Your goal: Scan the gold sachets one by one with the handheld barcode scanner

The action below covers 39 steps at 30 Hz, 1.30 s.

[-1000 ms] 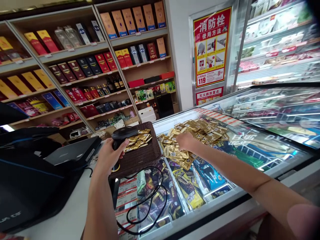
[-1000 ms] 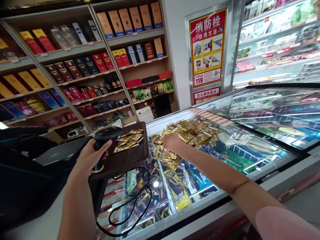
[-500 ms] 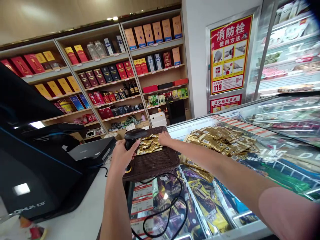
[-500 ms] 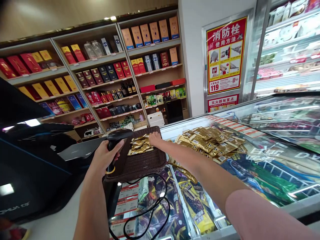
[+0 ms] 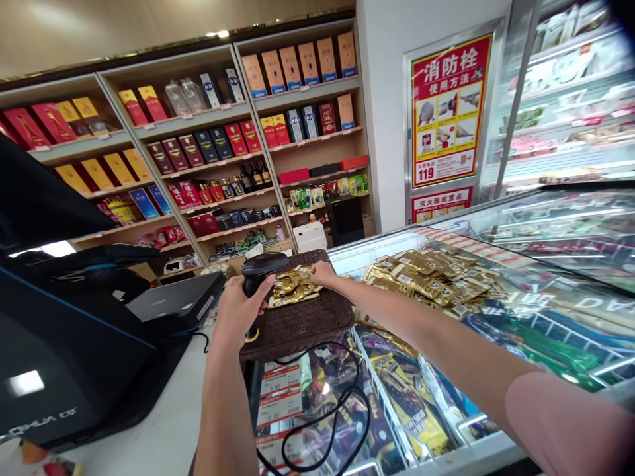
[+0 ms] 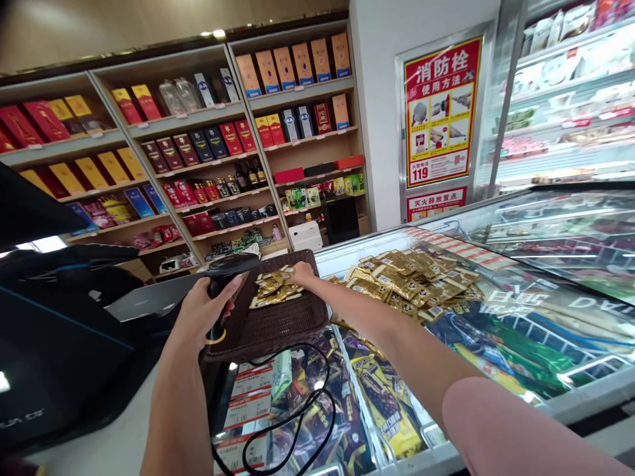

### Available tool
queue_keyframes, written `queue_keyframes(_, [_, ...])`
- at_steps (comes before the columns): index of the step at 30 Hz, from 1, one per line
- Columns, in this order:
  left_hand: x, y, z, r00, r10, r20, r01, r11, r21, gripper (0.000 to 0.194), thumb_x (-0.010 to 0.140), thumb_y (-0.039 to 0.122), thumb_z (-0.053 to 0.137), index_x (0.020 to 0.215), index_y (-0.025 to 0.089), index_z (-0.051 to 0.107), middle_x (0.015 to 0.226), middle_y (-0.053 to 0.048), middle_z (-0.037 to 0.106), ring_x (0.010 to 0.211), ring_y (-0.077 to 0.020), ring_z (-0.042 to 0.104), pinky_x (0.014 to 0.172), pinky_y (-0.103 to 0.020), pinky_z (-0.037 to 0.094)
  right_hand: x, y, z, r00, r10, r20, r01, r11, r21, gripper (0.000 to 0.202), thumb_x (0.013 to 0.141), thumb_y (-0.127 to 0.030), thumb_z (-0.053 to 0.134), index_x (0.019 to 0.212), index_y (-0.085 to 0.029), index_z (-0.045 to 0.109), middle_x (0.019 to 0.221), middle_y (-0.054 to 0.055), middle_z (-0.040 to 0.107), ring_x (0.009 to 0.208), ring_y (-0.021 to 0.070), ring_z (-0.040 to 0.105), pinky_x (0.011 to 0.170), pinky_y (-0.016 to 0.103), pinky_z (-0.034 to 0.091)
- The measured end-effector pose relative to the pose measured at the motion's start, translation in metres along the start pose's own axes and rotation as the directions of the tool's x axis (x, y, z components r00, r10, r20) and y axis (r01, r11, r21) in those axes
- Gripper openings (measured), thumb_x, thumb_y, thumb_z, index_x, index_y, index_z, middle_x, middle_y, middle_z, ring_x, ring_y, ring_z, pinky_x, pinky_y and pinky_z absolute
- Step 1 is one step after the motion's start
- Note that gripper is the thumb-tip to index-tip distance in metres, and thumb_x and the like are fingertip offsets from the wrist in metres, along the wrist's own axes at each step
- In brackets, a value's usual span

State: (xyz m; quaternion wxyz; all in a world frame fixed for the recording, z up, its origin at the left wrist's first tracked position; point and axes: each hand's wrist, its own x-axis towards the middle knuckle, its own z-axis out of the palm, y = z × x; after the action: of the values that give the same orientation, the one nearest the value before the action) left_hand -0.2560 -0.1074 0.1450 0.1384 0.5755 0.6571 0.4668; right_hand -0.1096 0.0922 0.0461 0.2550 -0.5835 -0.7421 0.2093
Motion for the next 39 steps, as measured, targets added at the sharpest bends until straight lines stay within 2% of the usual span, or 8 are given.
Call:
queue_keyframes(4, [0.0,0.005,0.009,1.0,0.014,0.006,-0.014,1.0,-0.021,0.054,0.067,0.071,0.068,0.079,0.021,0.054,0.064,0.002,0.057,0.056,-0.0172,0.059,0.05,-0.027,0.047,-0.019,0.016,-0.027,0.99,-0.099,-0.101,0.134,0.886,0.445,0.02,0.075,-0.03,0.066,0.089,-0.016,0.069,0.086,0.002,0.07,0.079,0.0151,0.061,0.065,0.02,0.041])
queue_keyframes(7, [-0.001,0.012,0.017,0.997,0.035,0.066,-0.032,0.999,-0.038,0.053,0.067,0.071,0.067,0.078,0.022,0.052,0.061,0.003,0.055,0.055,-0.0168,0.058,0.05,-0.027,0.046,-0.036,0.038,-0.056,0.986,-0.033,-0.163,0.145,0.647,0.749,0.025,0.08,-0.033,0.061,0.097,-0.015,0.064,0.09,0.004,0.069,0.076,0.0148,0.06,0.065,0.022,0.044])
queue_keyframes(9, [-0.003,0.017,0.023,0.991,0.042,0.128,-0.038,0.999,-0.033,0.053,0.068,0.072,0.066,0.08,0.022,0.051,0.06,0.004,0.055,0.054,-0.0163,0.057,0.05,-0.026,0.045,-0.049,0.057,-0.076,0.977,0.032,-0.212,0.154,0.588,0.794,0.026,0.083,-0.039,0.059,0.094,-0.015,0.062,0.087,0.004,0.068,0.073,0.0149,0.058,0.062,0.023,0.043])
queue_keyframes(13, [-0.008,0.024,0.038,0.974,0.067,0.218,-0.066,0.998,-0.01,0.052,0.069,0.069,0.067,0.08,0.02,0.054,0.063,0.002,0.056,0.054,-0.0159,0.057,0.05,-0.026,0.043,-0.069,0.094,-0.109,0.936,0.025,-0.35,0.194,0.794,0.576,0.031,0.084,-0.048,0.054,0.074,-0.019,0.053,0.063,-0.003,0.051,0.06,0.0121,0.045,0.055,0.022,0.032])
queue_keyframes(17, [-0.016,0.033,0.054,0.95,0.104,0.296,-0.106,0.994,-0.006,0.05,0.071,0.066,0.066,0.088,0.02,0.059,0.068,0.001,0.057,0.056,-0.0169,0.059,0.049,-0.026,0.044,-0.075,0.111,-0.123,0.95,-0.055,-0.306,0.181,0.898,0.402,0.034,0.087,-0.048,0.047,0.068,-0.02,0.047,0.057,-0.006,0.037,0.056,0.0113,0.036,0.054,0.023,0.024])
queue_keyframes(25, [-0.035,0.055,0.069,0.894,0.085,0.44,-0.08,0.996,-0.03,0.044,0.071,0.063,0.066,0.085,0.022,0.062,0.063,0.002,0.054,0.054,-0.0177,0.057,0.051,-0.028,0.045,-0.085,0.106,-0.14,0.979,-0.054,-0.197,0.13,0.908,0.399,0.034,0.088,-0.045,0.046,0.065,-0.021,0.038,0.057,-0.006,0.031,0.054,0.0103,0.029,0.054,0.024,0.021])
queue_keyframes(32, [-0.036,0.053,0.076,0.886,0.119,0.448,-0.104,0.993,-0.058,0.044,0.071,0.061,0.068,0.089,0.021,0.064,0.067,0.001,0.054,0.054,-0.0169,0.055,0.051,-0.029,0.047,-0.087,0.108,-0.14,0.973,-0.101,-0.206,0.178,0.899,0.401,0.036,0.088,-0.048,0.048,0.066,-0.021,0.04,0.058,-0.006,0.033,0.055,0.01,0.029,0.054,0.024,0.02])
queue_keyframes(39, [-0.028,0.045,0.076,0.881,0.131,0.454,-0.133,0.991,-0.028,0.044,0.07,0.061,0.069,0.086,0.02,0.065,0.066,0.001,0.056,0.052,-0.0164,0.055,0.05,-0.029,0.047,-0.085,0.11,-0.143,0.981,-0.051,-0.186,0.105,0.951,0.292,0.033,0.091,-0.044,0.047,0.071,-0.018,0.053,0.06,-0.004,0.044,0.058,0.011,0.038,0.055,0.023,0.024])
